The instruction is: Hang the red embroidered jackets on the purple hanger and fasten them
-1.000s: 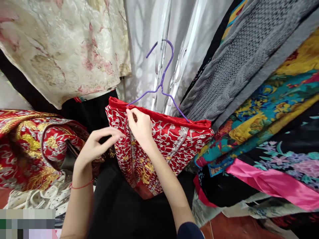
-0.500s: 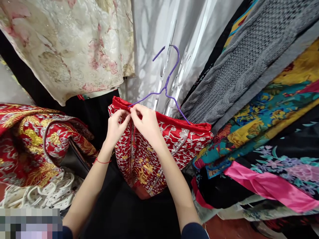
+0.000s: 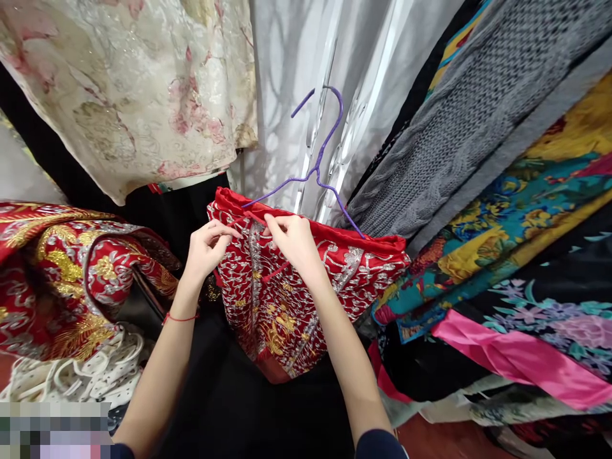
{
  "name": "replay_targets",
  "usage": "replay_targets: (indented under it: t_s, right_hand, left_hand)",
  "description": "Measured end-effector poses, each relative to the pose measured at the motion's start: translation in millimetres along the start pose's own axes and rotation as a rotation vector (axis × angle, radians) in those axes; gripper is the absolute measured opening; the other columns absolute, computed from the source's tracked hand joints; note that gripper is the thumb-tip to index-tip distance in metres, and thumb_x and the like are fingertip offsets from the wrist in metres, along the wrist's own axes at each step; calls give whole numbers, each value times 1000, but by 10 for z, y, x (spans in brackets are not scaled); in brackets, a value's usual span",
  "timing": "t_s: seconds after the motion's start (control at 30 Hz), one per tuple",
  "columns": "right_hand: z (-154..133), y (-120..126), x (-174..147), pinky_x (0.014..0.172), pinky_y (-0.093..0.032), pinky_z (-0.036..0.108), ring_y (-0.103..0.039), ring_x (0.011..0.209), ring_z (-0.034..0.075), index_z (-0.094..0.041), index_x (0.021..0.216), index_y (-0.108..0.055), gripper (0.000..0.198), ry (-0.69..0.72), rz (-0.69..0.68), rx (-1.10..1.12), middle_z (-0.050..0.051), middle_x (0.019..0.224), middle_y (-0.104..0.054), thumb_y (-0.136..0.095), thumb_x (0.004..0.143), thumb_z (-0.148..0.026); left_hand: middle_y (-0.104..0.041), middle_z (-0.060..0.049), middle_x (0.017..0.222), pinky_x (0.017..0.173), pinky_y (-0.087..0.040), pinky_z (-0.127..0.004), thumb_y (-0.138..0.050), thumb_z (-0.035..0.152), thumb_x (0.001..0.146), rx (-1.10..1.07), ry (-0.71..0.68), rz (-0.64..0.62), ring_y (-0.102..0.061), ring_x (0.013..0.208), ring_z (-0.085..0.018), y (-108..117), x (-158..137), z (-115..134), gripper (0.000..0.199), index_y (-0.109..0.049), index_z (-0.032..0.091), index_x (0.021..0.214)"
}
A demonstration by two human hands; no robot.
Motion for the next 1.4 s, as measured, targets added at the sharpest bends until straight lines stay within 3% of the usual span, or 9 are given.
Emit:
replay_targets:
  t_s: [0.13, 0.27, 0.33, 0.43, 0.5, 0.7, 0.9, 1.13, 1.4]
  right_hand:
    - [55, 10, -19, 62, -38, 27, -47, 56, 10, -16, 77, -75, 17, 76, -109, -97, -1, 62, -64, -67, 84, -30]
    - [74, 28, -17, 61, -41, 27, -51, 62, 11, -21, 93, -80, 22, 131, -241, 151, 2, 79, -72, -71, 81, -37]
    - [90, 48, 5, 59, -41, 27, -52, 63, 12, -23, 95, -81, 25, 137, -228, 295, 3, 81, -73, -70, 83, -42]
    - [129, 53, 40, 55, -40, 26, -51, 62, 12, -25, 101, -81, 30, 161, -156, 354, 3, 80, -72, -68, 85, -46]
    - [144, 24, 45, 58, -43, 27, -52, 64, 12, -25, 104, -81, 29, 239, -160, 283, 3, 83, -71, -68, 87, -45]
    - [139, -108, 0, 73, -50, 29, -60, 76, 13, -27, 104, -80, 24, 510, -132, -24, 2, 89, -66, -59, 97, -36]
    - [103, -178, -65, 71, -49, 27, -65, 85, 16, -21, 105, -74, 24, 488, 133, -296, 6, 102, -72, -52, 100, -28]
    - [125, -49, -117, 65, -47, 27, -64, 75, 14, -21, 99, -67, 19, 372, 293, -250, 5, 97, -71, -49, 100, -28]
    - [124, 133, -233, 61, -41, 28, -64, 73, 15, -21, 97, -67, 21, 361, 367, -488, 4, 97, -75, -47, 101, -28]
  left_hand:
    - [-41, 4, 57, 54, -30, -27, -64, 19, 83, 252, 13, 279, -37, 52, -8, 24, 9, 77, 17, -74, 19, 69]
    - [-45, 3, 61, 55, -33, -26, -71, 32, 85, -15, -70, 537, -39, 56, -9, 52, 57, 171, 16, -76, 22, 73]
    - [-56, 0, 68, 56, -38, -27, -73, 41, 84, -217, -87, 396, -48, 60, -11, 53, 85, 212, 19, -79, 25, 78]
    - [-65, -4, 74, 59, -46, -29, -76, 49, 80, -368, -71, -66, -57, 66, -15, 17, 95, 278, 26, -79, 23, 74]
    - [-67, -4, 76, 60, -47, -29, -78, 48, 77, -343, -36, -271, -57, 66, -14, -4, 80, 305, 26, -79, 22, 76]
    - [-71, -2, 79, 67, -50, -29, -78, 46, 77, -311, 76, -356, -61, 70, -15, -41, 60, 325, 26, -79, 21, 86]
    - [-73, -4, 81, 69, -51, -28, -73, 43, 79, -328, 196, -81, -62, 71, -15, -33, 85, 234, 25, -73, 18, 81]
    - [-71, -2, 92, 86, -48, -30, -59, 31, 90, 19, 3, 310, -64, 89, -17, 87, 168, 257, 11, -65, 21, 89]
    - [-75, -4, 92, 89, -41, -38, -62, 31, 90, 326, -70, 406, -62, 91, -23, 224, 288, 86, 10, -68, 23, 87]
Point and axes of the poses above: each hand's wrist, its own x-axis towards the middle knuckle, its own y-axis out of the back of the hand, z = x × y, the point moved 2 cm from there along x, towards the middle knuckle
